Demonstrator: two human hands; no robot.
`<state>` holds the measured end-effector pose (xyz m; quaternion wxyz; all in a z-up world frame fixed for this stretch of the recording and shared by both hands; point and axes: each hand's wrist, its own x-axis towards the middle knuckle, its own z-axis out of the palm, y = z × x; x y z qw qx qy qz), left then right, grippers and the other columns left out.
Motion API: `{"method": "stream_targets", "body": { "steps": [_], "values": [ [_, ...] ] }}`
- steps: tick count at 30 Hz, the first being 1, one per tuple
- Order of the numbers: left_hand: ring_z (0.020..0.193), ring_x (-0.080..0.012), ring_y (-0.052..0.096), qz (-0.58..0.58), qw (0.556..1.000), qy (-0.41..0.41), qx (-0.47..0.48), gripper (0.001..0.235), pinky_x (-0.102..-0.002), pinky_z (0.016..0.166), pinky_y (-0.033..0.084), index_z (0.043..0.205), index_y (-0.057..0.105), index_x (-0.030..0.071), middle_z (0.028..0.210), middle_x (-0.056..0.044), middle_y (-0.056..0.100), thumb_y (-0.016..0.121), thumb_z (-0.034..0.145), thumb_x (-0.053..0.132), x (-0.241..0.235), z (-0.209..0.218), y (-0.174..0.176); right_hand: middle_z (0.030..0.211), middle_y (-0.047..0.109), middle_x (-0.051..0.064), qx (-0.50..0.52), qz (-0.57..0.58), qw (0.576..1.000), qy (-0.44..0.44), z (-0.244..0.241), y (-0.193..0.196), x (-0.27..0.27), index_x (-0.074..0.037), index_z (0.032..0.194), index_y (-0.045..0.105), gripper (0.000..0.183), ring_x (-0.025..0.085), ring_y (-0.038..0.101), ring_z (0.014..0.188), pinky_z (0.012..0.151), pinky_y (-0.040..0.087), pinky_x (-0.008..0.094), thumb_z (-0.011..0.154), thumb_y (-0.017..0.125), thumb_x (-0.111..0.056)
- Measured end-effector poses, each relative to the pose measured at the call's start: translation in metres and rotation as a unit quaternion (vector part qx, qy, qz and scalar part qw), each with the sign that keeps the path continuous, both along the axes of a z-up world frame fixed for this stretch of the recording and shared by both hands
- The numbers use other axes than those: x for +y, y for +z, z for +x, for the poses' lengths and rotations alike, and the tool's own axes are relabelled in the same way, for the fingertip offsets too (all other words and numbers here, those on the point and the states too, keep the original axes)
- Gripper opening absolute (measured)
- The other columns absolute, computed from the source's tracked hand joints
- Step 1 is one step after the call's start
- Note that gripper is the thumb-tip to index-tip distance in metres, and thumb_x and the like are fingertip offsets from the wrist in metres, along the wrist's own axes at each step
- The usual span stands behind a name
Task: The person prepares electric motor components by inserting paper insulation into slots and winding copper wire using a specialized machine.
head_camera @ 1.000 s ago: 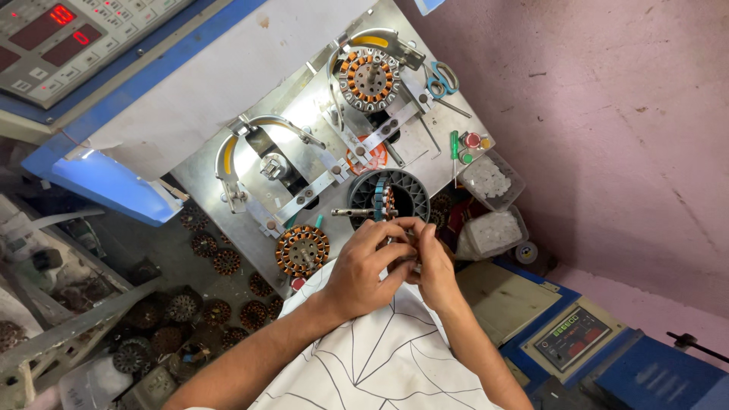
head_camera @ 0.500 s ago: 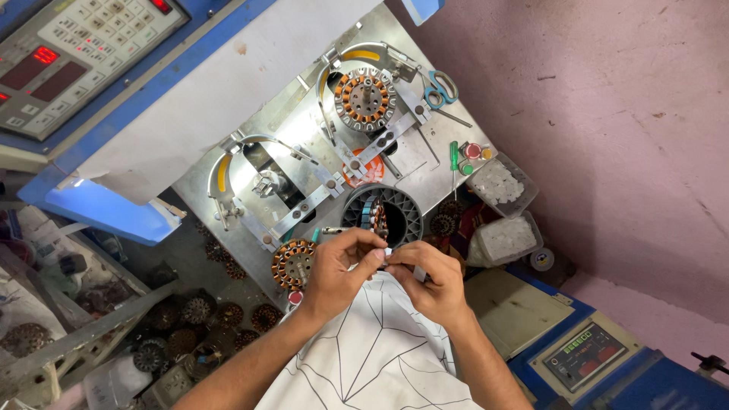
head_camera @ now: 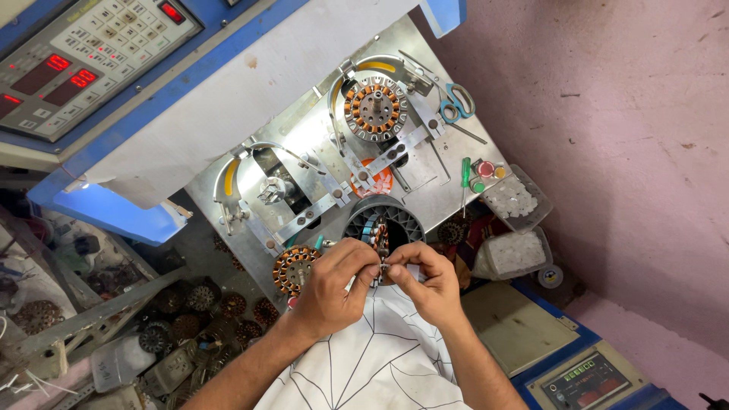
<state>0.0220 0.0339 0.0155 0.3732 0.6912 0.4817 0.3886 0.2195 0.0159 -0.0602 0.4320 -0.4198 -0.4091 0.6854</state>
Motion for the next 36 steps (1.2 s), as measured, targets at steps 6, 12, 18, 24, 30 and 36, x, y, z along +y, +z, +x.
{"method": "stream_targets", "body": {
  "steps": [6,12,18,24,30,36],
  "values": [
    [0.080,-0.0263,0.064,-0.023,0.999,0.044,-0.011,0.003,-0.035,0.072,0.052,0.097,0.059,0.000,0.090,-0.011,0.062,0.062,0.098,0.002,0.003,-0.002,-0.002,0.064,0.042,0.001,0.351,-0.194,0.916,0.003,0.005,-0.008,0.019,-0.004,0.083,0.058,0.044,0.015,0.036,0.061,0.055,0.030,0.028,0.118,0.052,-0.031],
    [0.078,-0.0265,0.066,-0.027,0.998,0.060,0.007,0.004,-0.035,0.071,0.053,0.098,0.061,0.002,0.088,-0.011,0.064,0.063,0.099,0.006,0.007,-0.005,-0.001,0.058,0.034,-0.004,0.219,-0.213,0.952,0.020,-0.003,0.006,0.037,-0.001,0.124,0.056,0.027,0.006,0.029,0.048,0.044,0.026,0.024,0.107,0.048,-0.021],
    [0.079,-0.0272,0.068,-0.019,0.998,0.063,0.022,0.006,-0.036,0.071,0.054,0.099,0.061,0.002,0.089,-0.012,0.066,0.064,0.098,0.007,0.009,-0.005,-0.002,0.077,0.051,0.001,0.154,-0.145,0.974,0.083,-0.010,0.021,0.043,-0.003,0.137,0.047,0.035,0.007,0.038,0.058,0.050,0.031,0.023,0.104,0.049,-0.012],
    [0.078,-0.0266,0.068,-0.029,0.997,0.059,0.028,0.005,-0.036,0.070,0.054,0.098,0.061,0.002,0.087,-0.012,0.065,0.063,0.098,0.007,0.010,-0.005,-0.005,0.088,0.064,0.005,0.087,-0.049,0.993,0.058,-0.014,0.014,0.037,0.001,0.132,0.056,0.028,0.007,0.052,0.069,0.059,0.041,0.022,0.106,0.052,-0.009],
    [0.076,-0.0259,0.067,-0.036,0.997,0.051,0.039,0.004,-0.035,0.067,0.053,0.093,0.063,0.002,0.085,-0.011,0.064,0.066,0.095,0.005,0.011,-0.004,-0.004,0.082,0.072,0.006,0.012,-0.014,0.999,0.026,-0.015,0.009,0.033,0.004,0.108,0.065,0.013,0.011,0.070,0.073,0.066,0.057,0.026,0.099,0.068,-0.005],
    [0.079,-0.0262,0.068,-0.004,0.997,0.062,0.037,0.004,-0.035,0.069,0.054,0.093,0.065,0.002,0.088,-0.010,0.067,0.068,0.094,0.004,0.009,-0.007,0.000,0.090,0.074,0.007,0.005,0.028,0.998,0.049,-0.012,0.016,0.029,0.004,0.108,0.065,0.015,0.008,0.066,0.078,0.068,0.054,0.024,0.095,0.070,-0.003]
  ]
}}
